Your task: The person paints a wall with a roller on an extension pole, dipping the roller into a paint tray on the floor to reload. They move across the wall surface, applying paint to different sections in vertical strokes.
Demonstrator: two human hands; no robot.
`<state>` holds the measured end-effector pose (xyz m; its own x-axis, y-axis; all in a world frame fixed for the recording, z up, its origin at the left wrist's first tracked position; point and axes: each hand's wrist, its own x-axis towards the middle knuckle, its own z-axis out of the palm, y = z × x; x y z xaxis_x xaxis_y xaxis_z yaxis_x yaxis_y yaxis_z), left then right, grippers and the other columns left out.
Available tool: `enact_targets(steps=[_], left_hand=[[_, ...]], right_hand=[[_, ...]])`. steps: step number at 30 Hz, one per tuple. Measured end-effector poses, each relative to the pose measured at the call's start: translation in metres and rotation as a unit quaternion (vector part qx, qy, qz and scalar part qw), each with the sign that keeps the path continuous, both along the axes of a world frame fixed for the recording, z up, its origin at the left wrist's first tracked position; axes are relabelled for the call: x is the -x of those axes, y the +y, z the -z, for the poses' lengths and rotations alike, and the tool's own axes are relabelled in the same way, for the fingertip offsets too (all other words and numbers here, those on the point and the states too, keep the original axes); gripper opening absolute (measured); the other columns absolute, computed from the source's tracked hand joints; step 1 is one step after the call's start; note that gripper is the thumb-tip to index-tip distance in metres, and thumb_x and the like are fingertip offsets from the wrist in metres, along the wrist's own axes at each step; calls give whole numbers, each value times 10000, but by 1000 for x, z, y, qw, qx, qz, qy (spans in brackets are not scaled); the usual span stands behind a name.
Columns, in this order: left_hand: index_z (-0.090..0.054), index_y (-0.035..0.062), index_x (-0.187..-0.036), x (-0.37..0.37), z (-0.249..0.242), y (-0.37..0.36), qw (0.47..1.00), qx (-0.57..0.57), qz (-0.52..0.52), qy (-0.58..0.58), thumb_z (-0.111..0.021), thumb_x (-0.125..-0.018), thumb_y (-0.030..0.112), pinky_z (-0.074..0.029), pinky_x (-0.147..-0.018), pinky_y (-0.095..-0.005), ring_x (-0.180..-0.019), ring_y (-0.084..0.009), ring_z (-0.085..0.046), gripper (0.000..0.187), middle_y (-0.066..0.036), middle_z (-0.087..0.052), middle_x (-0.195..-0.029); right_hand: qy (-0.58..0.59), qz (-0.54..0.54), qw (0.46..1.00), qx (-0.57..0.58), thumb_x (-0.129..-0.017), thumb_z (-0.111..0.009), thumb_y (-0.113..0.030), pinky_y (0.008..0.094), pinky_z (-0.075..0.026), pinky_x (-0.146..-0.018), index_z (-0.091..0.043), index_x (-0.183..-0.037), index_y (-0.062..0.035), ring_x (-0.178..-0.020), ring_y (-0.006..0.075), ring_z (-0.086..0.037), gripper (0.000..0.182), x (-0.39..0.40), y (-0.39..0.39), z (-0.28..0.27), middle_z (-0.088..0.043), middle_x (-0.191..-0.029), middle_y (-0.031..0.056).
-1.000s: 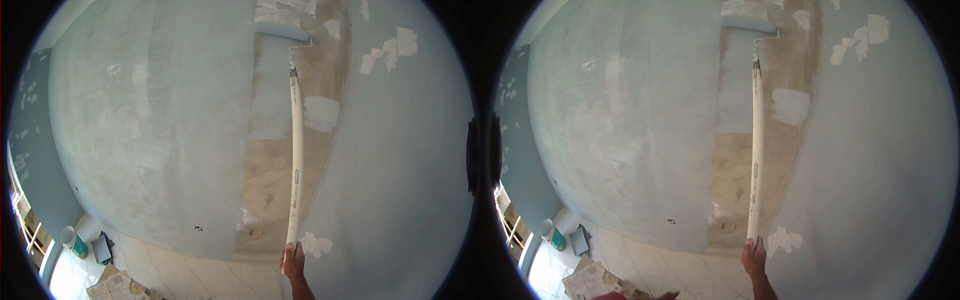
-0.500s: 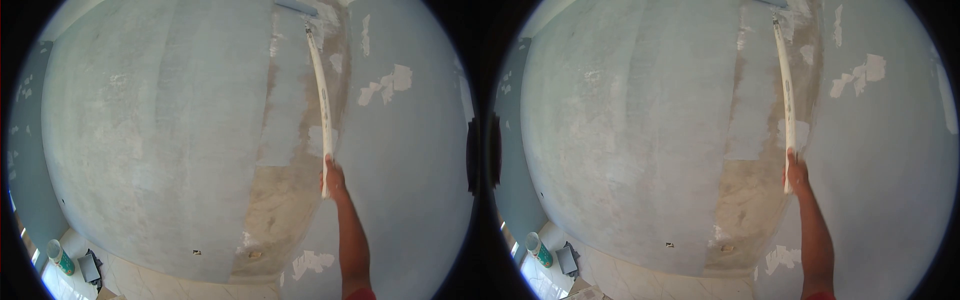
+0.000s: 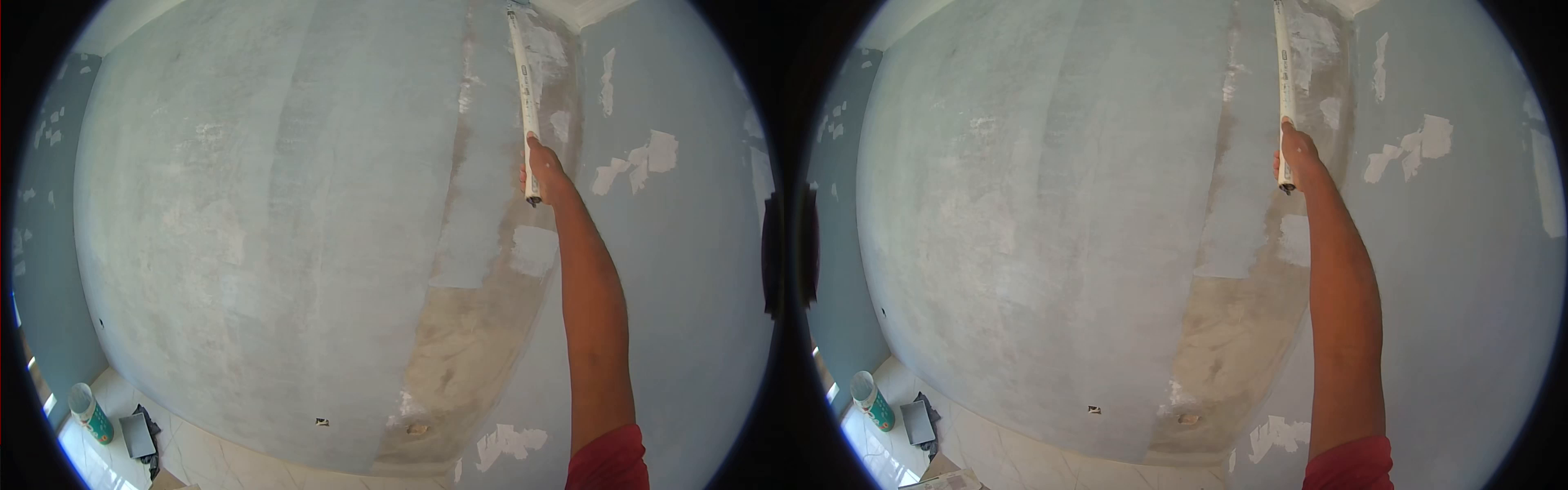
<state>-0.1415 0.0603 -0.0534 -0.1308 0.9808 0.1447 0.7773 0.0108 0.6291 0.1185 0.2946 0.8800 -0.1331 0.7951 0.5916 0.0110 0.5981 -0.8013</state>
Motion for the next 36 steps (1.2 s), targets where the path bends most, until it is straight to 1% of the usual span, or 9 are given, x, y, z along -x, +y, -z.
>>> enact_targets(steps=[8, 11, 19, 22, 28, 30, 33, 34, 36], left_hand=[[-562, 104, -997, -4, -7, -3, 998, 24, -26, -47, -543, -910, 520, -423, -541, -356, -618, -180, -520, 426, -30, -532, -757], [-561, 105, -1004, -4, -13, -10, 997, 38, -35, -60, -547, -908, 521, -426, -547, -359, -627, -180, -523, 427, -32, -535, -769], [-559, 107, -1024, -15, -10, -26, 990, 71, -61, -109, -557, -902, 522, -433, -564, -365, -649, -182, -530, 433, -35, -541, -799], [-558, 107, -1032, -18, -7, -33, 986, 87, -68, -125, -560, -899, 522, -435, -571, -367, -657, -183, -533, 435, -36, -543, -811], [-557, 109, -1047, -18, -17, -42, 978, 112, -85, -153, -568, -895, 523, -440, -584, -372, -674, -184, -539, 441, -39, -548, -834], [-556, 109, -1052, -17, -18, -47, 975, 122, -90, -162, -571, -893, 523, -442, -588, -374, -679, -185, -540, 444, -40, -550, -842], [-555, 110, -1060, -16, -21, -53, 970, 136, -100, -174, -574, -891, 524, -444, -594, -376, -688, -185, -543, 447, -41, -552, -853], [-555, 111, -1063, -15, -23, -56, 968, 141, -103, -178, -576, -890, 524, -445, -597, -377, -690, -186, -544, 448, -42, -553, -857], [-555, 111, -1068, -14, -26, -59, 965, 149, -111, -187, -578, -888, 524, -447, -601, -379, -696, -186, -546, 451, -43, -555, -865]], right_hand=[[-9, 1, 1000, -5, -964, -433, -561, 341, -456, -467, -498, -971, -60, -511, 145, -484, 505, 4, 12, 11, -481, -690, 40], [-28, 58, 998, -14, -956, -447, -570, 334, -439, -421, -494, -957, -51, -471, 148, -482, 521, -11, 27, 42, -486, -668, 43], [-71, 96, 993, -6, -956, -458, -554, 323, -400, -339, -502, -964, -51, -370, 148, -456, 505, -74, 63, 153, -448, -549, 20], [-68, 106, 992, -25, -982, -442, -489, 333, -381, -315, -499, -974, 10, -329, 187, -468, 502, -89, 62, 205, -465, -520, 57], [-75, 98, 991, 43, -988, -484, -396, 342, -386, -324, -500, -1011, 6, -341, 178, -480, 403, -112, 50, 331, -487, -541, 58], [-82, 105, 990, 34, -994, -463, -403, 314, -378, -308, -477, -991, -30, -330, 162, -462, 373, -115, 50, 388, -469, -516, 43], [-88, 100, 989, 66, -986, -468, -368, 326, -403, -335, -457, -1060, 3, -365, 186, -499, 378, -117, 34, 469, -498, -556, 71], [-138, 161, 977, -1, -981, -474, -350, 334, -408, -345, -454, -1062, 14, -371, 197, -506, 373, -121, 60, 529, -505, -565, 82], [-160, 181, 971, 6, -979, -472, -321, 340, -417, -363, -447, -1065, 17, -387, 202, -517, 350, -119, 53, 605, -517, -586, 91]])
